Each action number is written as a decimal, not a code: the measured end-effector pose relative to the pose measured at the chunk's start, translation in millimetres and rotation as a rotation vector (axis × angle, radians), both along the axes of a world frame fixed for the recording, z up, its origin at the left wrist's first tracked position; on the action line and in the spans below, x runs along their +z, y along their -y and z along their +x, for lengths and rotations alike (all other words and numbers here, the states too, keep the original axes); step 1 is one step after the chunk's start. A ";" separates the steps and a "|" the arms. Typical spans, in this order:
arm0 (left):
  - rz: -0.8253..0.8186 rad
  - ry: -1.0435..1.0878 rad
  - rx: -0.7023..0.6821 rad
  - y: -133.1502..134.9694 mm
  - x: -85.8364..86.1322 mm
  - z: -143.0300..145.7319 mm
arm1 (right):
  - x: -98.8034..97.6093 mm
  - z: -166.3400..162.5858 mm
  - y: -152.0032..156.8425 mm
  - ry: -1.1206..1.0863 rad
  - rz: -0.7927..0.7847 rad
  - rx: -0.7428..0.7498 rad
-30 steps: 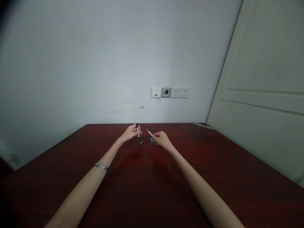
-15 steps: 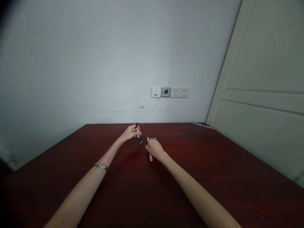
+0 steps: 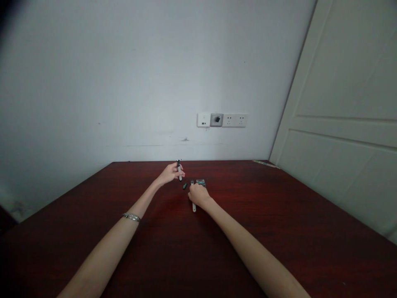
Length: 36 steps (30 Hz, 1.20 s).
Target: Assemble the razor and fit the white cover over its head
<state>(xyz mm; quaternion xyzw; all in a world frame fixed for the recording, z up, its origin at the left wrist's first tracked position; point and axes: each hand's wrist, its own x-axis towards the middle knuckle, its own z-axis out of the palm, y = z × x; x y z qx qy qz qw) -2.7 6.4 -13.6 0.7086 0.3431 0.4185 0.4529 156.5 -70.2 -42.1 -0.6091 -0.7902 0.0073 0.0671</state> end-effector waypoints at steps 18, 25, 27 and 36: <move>-0.021 -0.013 -0.023 -4.5 -4.9 0.4 | 2.3 33.3 -19.3 -0.124 0.131 -0.039; -0.052 -0.052 -0.026 -5.0 -8.5 2.4 | 3.6 82.7 -61.4 -0.153 0.085 0.087; -0.058 -0.065 -0.021 -4.6 -9.1 2.6 | 0.8 88.5 -68.8 -0.126 0.058 0.127; -0.075 -0.072 -0.014 -3.4 -11.4 3.0 | -8.3 86.0 -83.2 -0.142 0.011 0.188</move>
